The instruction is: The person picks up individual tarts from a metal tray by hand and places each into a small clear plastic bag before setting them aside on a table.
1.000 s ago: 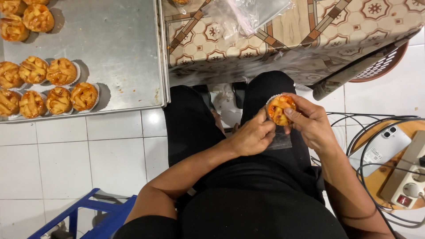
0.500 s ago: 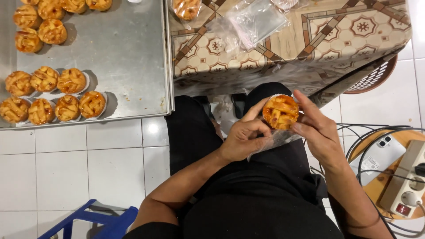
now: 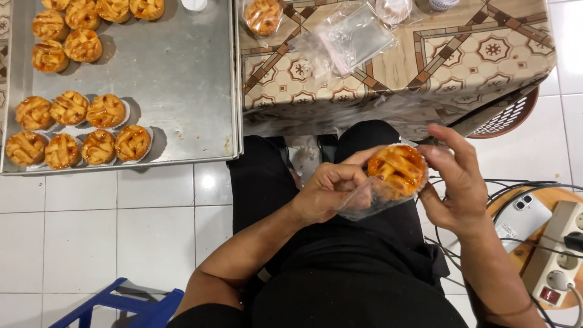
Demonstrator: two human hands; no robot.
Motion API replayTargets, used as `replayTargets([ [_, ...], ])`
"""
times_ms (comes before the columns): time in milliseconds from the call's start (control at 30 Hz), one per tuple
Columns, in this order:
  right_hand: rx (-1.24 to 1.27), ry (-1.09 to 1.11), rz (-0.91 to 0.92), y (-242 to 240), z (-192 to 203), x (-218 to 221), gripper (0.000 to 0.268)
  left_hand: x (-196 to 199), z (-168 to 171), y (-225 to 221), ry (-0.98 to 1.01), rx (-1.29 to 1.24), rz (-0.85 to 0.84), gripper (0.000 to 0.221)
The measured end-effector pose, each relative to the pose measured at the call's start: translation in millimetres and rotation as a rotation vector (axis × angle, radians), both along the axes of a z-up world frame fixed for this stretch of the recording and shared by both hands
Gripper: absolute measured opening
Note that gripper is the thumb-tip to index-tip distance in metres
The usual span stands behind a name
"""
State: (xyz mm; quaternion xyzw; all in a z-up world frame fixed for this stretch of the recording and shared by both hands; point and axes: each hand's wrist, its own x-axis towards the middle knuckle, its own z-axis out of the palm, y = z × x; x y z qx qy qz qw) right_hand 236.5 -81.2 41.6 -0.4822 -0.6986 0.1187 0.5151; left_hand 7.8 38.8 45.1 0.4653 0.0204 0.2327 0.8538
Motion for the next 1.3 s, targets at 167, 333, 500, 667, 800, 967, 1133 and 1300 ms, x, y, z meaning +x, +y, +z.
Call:
replayTargets([
  [167, 0.174, -0.283, 0.017, 4, 14, 3, 0.051, 0, 23, 7, 0.031, -0.069, -0.12, 0.012],
  [333, 0.233, -0.335, 0.108, 7, 24, 8, 0.029, 2, 45, 10, 0.05, 0.022, -0.215, 0.015],
  [500, 0.344, -0.439, 0.086, 9, 15, 15, 0.037, 5, 42, 11, 0.06, 0.041, -0.229, 0.015],
  [667, 0.401, -0.409, 0.081, 9, 6, 15, 0.047, 4, 51, 7, 0.07, 0.003, -0.238, 0.016],
  [800, 0.373, -0.29, -0.144, -6, -13, 22, 0.051, -1, 64, 6, 0.066, -0.063, -0.159, 0.013],
  [967, 0.331, -0.219, -0.329, -15, -19, 27, 0.033, 16, 35, -3, 0.272, 0.413, 0.3, 0.002],
  [1133, 0.242, 0.063, -0.504, -22, -26, 0, 0.038, 81, -93, -25, 0.553, 1.275, 0.859, 0.03],
  [1300, -0.037, 0.938, -0.42, -30, -72, -46, 0.034, 108, -182, -43, 0.929, 1.141, 0.644, 0.016],
])
